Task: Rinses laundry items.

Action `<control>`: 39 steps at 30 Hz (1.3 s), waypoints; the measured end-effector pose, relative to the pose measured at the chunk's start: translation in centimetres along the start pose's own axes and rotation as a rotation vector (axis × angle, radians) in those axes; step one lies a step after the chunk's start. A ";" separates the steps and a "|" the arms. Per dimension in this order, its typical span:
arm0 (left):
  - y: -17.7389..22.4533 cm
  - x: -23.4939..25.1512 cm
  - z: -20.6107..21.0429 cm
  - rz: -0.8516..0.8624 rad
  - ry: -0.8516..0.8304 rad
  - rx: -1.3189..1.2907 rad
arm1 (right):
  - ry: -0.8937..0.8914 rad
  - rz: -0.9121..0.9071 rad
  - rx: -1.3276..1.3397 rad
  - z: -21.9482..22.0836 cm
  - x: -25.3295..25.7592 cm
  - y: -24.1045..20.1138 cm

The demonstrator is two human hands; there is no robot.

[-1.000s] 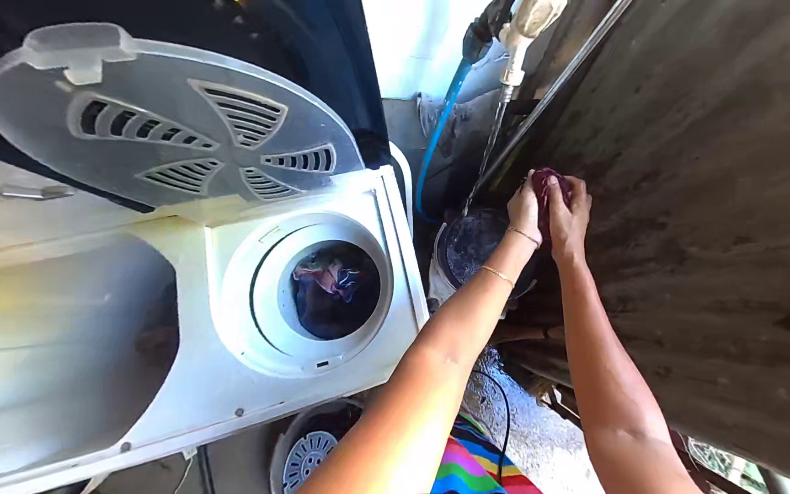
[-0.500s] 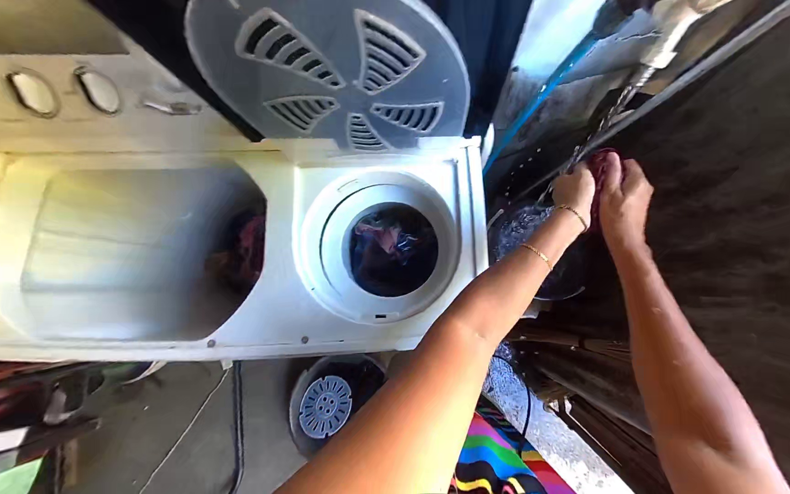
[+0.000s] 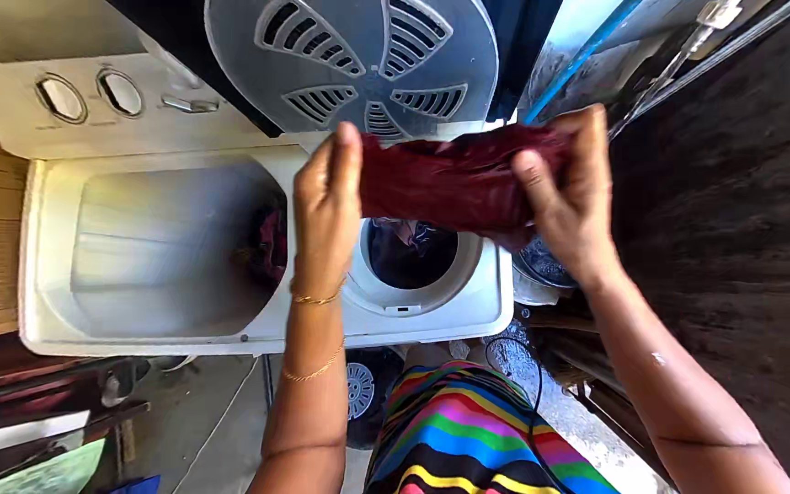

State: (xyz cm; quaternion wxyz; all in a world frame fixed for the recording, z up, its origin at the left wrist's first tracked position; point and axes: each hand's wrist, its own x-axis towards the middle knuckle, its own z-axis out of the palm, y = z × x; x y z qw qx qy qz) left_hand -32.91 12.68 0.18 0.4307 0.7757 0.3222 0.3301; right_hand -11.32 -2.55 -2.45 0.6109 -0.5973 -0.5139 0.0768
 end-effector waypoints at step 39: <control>-10.3 -8.6 20.6 0.069 -0.546 0.448 | -0.139 1.716 -0.118 -10.9 -16.5 32.4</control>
